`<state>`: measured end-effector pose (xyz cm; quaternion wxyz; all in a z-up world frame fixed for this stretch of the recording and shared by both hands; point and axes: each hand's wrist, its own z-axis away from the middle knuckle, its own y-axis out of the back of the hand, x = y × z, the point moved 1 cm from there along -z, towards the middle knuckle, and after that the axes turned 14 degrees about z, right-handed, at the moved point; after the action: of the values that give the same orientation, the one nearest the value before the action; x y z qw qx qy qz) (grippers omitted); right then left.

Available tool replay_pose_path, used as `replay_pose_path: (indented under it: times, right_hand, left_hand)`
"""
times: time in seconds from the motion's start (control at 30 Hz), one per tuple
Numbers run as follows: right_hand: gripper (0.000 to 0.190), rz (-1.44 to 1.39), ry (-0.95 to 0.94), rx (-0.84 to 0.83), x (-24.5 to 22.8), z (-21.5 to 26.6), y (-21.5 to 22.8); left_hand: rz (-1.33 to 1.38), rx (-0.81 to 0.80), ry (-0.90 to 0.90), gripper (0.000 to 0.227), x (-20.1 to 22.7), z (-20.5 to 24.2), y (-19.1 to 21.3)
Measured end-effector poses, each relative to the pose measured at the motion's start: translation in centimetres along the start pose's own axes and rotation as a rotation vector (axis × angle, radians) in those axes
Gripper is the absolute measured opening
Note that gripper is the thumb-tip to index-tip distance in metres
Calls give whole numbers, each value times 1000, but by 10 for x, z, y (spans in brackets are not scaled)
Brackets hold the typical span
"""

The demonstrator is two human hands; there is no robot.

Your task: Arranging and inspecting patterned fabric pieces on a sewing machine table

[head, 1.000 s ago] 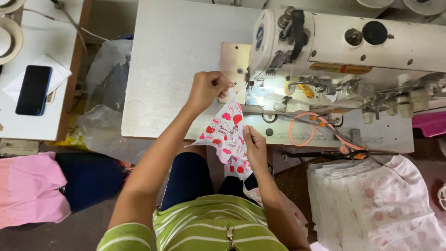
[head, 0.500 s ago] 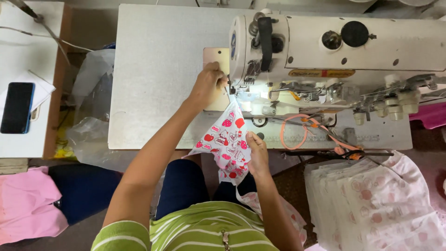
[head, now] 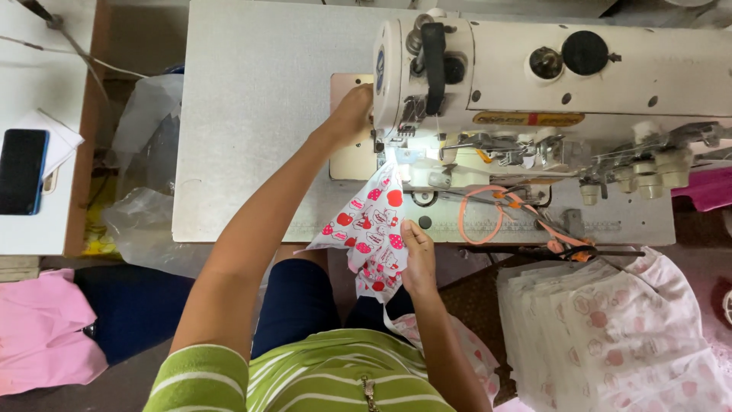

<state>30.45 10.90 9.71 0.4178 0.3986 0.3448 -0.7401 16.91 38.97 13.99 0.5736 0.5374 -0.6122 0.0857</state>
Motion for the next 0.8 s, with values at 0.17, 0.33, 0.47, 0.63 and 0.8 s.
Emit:
replay_pose_path:
  times: [0.17, 0.33, 0.47, 0.63, 0.8]
  right_hand:
    - [18, -9, 2, 18, 6, 3, -1]
    - [18, -6, 9, 26, -6, 11, -6]
    - [18, 4, 15, 29, -5, 10, -6]
    - [17, 12, 23, 50, -22, 18, -12]
    - [16, 48, 66, 62, -7, 6, -2]
  left_hand:
    - [-42, -85, -54, 29, 16, -10, 6]
    - [-61, -110, -45, 27, 22, -12, 11]
    - [-31, -102, -18, 30, 9, -13, 8]
    - [-58, -120, -4, 30, -2, -17, 2]
    - [-36, -90, 13, 26, -24, -19, -6]
